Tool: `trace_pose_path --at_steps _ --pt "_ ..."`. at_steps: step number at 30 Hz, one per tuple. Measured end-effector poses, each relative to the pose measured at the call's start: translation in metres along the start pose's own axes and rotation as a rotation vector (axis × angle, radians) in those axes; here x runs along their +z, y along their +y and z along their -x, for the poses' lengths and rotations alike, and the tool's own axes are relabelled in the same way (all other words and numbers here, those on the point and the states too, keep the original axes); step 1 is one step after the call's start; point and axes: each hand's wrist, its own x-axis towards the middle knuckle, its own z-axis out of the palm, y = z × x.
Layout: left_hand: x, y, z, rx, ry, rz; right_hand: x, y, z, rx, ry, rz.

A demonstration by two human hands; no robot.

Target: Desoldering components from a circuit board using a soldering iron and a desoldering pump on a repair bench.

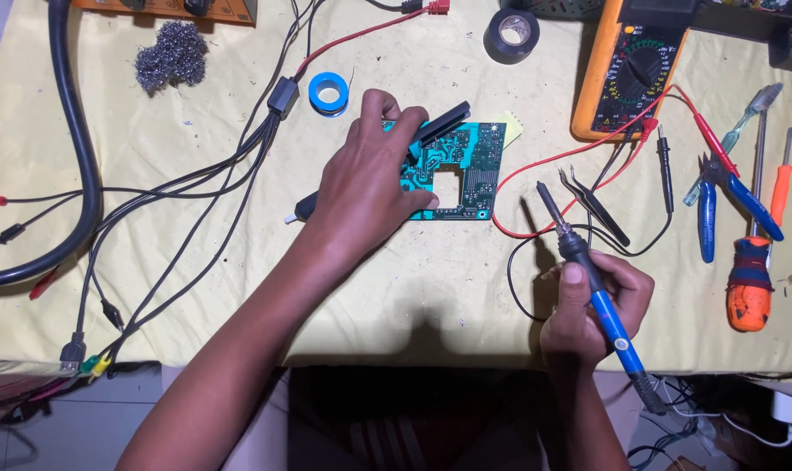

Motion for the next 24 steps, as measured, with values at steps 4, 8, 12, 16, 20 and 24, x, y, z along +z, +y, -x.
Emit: trace_pose_path --at_steps 4,8,12,16,20,24 --pt "-0.011 -0.009 -0.005 -0.003 -0.009 0.060 0.005 0.005 -0.001 0.044 0.015 -0.089" --pt "-0.012 -0.023 -0.017 0.104 0.054 0.286 0.007 0.016 -0.002 -0.080 0.074 -0.192" --pt "-0.026 -0.009 -0.019 0.297 0.089 0.244 0.008 0.000 -0.001 0.040 0.052 -0.142" --pt "-0.021 -0.010 -0.006 0.452 0.213 0.172 0.006 0.016 -0.001 -0.092 0.089 -0.104" --pt "-0.013 -0.032 0.012 0.569 0.198 -0.006 0.005 0.028 -0.002 -0.149 0.085 -0.074" --pt "-0.004 -0.055 0.025 0.545 0.076 -0.235 0.008 0.023 -0.002 -0.087 0.086 -0.063"
